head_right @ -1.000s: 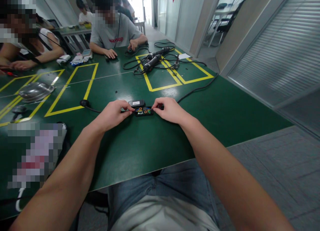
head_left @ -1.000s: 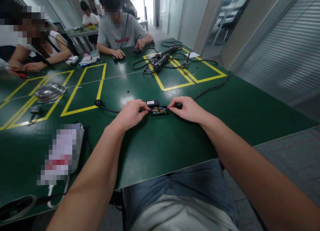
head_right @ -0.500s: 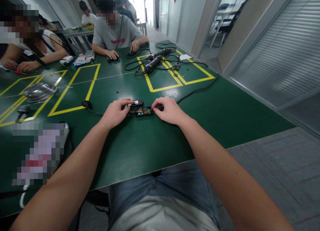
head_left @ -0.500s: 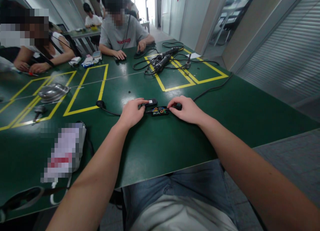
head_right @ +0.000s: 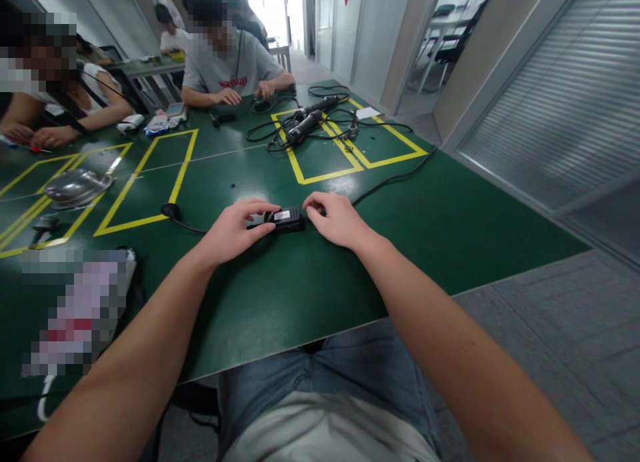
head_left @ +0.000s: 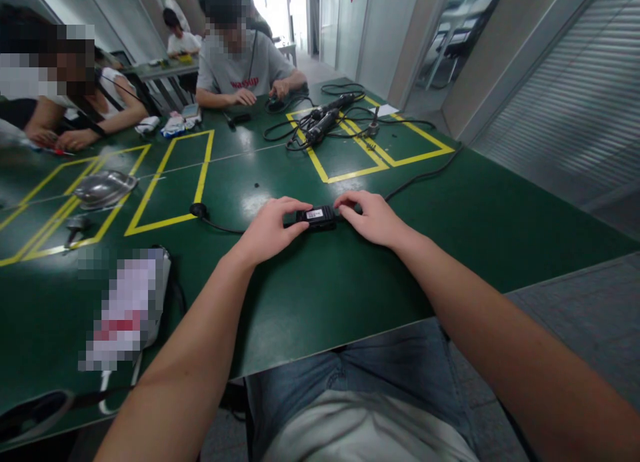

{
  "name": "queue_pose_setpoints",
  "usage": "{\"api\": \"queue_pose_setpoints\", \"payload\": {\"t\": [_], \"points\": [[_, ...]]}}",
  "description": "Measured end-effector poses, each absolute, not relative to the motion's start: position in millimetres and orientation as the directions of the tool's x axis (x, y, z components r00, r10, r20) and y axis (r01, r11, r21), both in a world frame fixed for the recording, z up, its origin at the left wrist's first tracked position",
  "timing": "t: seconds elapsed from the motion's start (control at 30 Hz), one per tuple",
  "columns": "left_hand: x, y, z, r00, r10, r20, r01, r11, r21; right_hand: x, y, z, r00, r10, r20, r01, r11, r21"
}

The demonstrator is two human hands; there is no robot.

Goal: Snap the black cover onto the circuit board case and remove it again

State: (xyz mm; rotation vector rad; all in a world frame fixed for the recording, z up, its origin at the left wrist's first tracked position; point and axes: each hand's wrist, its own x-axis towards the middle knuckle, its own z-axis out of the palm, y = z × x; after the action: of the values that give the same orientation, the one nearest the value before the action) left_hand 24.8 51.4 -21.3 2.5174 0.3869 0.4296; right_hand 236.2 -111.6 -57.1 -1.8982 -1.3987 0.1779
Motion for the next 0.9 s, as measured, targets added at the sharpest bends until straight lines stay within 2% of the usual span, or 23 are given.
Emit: {"api": "queue_pose_setpoints", "payload": {"t": [0.13,0.33,0.47,0.67,0.8,0.9], "points": [[25.5,50.8,-24.0,0.929,0.305,0.207,0.167,-0.85,0.5,234.2,-109.7,-58.7,0.397,0.864,0.309,0.776,-0.137,-0.616],[27.6,49.2,-23.4,0.937,0.293,0.192,0.169,-0.858,0.484,231.5,-106.6,-60.4,0.402,0.867,0.296,0.799,-0.174,-0.575],[28.5,48.9,-21.1,0.938,0.31,0.158,0.198,-0.848,0.492,229.1,-105.3,-58.6,0.44,0.855,0.276,0.768,-0.199,-0.609],[29.9,46.9,-20.2,0.947,0.259,0.191,0.17,-0.907,0.384,227.7,-105.7,-55.3,0.436,0.844,0.311,0.755,-0.155,-0.637],[30.5,45.8,-20.6,0.942,0.284,0.181,0.183,-0.883,0.432,228.4,-104.8,-59.7,0.455,0.844,0.284,0.761,-0.203,-0.616],[31.7,47.4,-25.1,0.924,0.35,0.153,0.214,-0.805,0.553,230.0,-103.8,-63.5,0.446,0.843,0.302,0.797,-0.219,-0.563]]}}
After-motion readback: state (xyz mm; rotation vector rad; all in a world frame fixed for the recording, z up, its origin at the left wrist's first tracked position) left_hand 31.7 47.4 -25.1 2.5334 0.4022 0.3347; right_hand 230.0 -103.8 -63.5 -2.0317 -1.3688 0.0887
